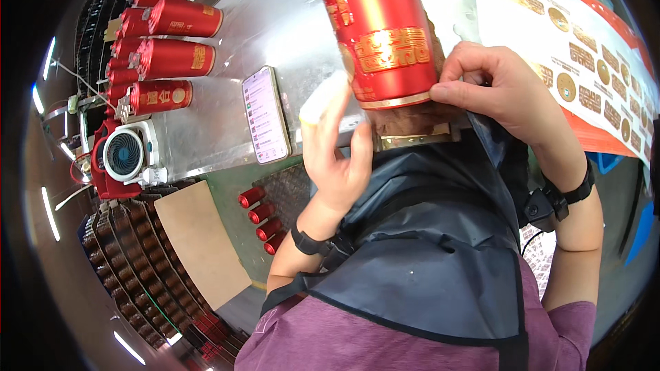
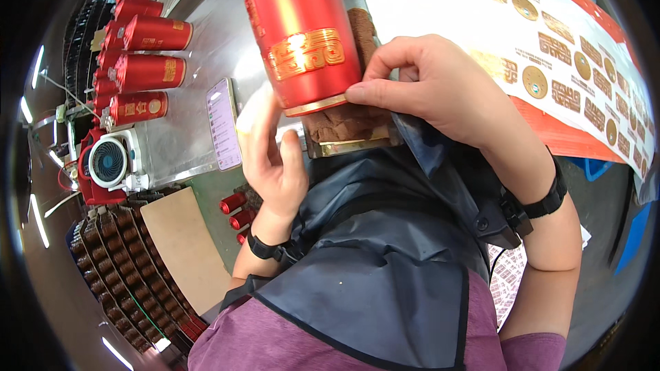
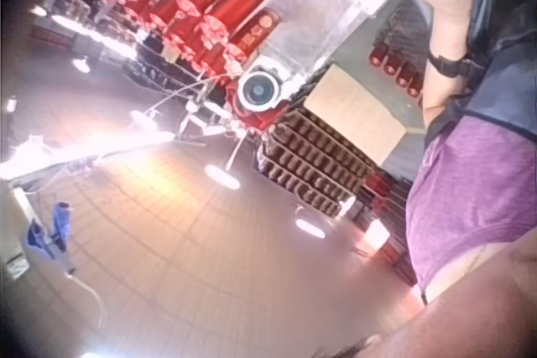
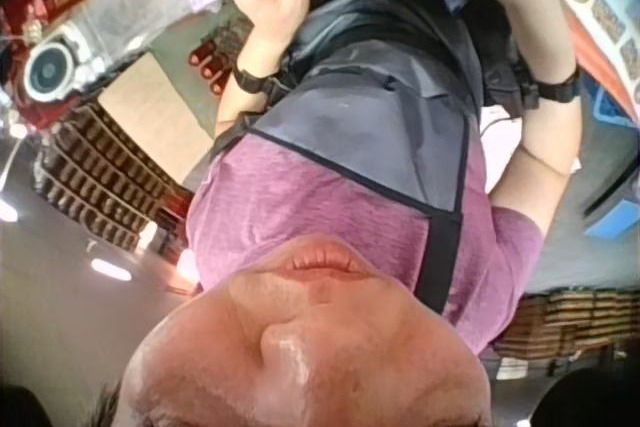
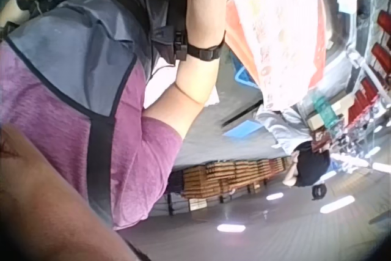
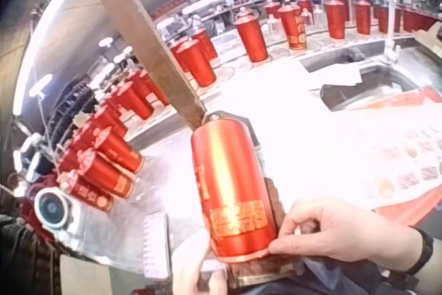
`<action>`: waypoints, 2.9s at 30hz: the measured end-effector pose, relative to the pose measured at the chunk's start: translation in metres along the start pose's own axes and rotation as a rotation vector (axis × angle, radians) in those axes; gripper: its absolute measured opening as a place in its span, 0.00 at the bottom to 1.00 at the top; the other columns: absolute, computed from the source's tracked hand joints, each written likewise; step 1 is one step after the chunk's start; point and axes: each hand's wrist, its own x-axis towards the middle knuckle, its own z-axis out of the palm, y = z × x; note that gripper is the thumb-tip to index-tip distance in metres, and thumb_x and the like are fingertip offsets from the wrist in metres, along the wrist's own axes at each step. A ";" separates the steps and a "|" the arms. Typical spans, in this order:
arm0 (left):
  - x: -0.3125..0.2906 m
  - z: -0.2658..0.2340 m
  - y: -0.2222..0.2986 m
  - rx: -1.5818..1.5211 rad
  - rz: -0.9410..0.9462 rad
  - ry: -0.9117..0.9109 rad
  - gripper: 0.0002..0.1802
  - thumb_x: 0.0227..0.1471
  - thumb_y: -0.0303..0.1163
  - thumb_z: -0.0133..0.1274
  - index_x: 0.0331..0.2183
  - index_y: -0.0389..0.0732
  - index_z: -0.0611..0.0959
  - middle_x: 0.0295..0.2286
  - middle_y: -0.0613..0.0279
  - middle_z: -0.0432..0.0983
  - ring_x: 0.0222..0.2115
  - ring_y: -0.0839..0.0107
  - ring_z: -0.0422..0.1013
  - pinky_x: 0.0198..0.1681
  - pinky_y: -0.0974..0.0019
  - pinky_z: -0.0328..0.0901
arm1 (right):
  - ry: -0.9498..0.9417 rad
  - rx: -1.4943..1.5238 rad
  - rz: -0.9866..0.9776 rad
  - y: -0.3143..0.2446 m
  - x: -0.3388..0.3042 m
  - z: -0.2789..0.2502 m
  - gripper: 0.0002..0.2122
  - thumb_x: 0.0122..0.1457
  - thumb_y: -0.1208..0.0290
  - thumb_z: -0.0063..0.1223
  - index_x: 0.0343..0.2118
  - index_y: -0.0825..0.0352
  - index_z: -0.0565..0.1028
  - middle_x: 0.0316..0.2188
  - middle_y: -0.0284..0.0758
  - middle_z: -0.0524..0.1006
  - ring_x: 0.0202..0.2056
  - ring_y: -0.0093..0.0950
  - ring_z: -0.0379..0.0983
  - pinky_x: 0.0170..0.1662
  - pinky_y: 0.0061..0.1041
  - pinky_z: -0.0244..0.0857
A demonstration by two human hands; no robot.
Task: Applying decorative and informational labels to red liquor bottles and wiping them clean on a factory production line.
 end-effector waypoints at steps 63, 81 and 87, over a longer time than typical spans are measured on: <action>0.000 0.004 0.012 0.298 0.460 -0.025 0.28 0.40 0.32 0.63 0.47 0.36 0.83 0.48 0.53 0.75 0.51 0.51 0.67 0.52 0.58 0.67 | -0.076 -0.001 -0.035 0.008 0.006 -0.002 0.12 0.58 0.63 0.63 0.25 0.66 0.77 0.15 0.18 0.63 0.19 0.09 0.55 0.21 0.16 0.45; 0.003 0.012 0.015 0.326 0.508 -0.036 0.25 0.32 0.35 0.64 0.40 0.44 0.88 0.46 0.64 0.77 0.52 0.56 0.61 0.56 0.52 0.62 | -0.068 -0.025 -0.079 0.011 0.007 -0.002 0.12 0.58 0.63 0.64 0.25 0.65 0.77 0.15 0.18 0.63 0.19 0.09 0.54 0.21 0.16 0.46; -0.009 0.007 0.007 0.420 0.449 0.012 0.24 0.40 0.36 0.63 0.44 0.42 0.85 0.48 0.60 0.75 0.55 0.54 0.57 0.58 0.51 0.59 | -0.047 -0.029 -0.106 0.010 0.007 0.000 0.12 0.57 0.63 0.64 0.24 0.65 0.77 0.15 0.20 0.64 0.19 0.10 0.55 0.21 0.17 0.47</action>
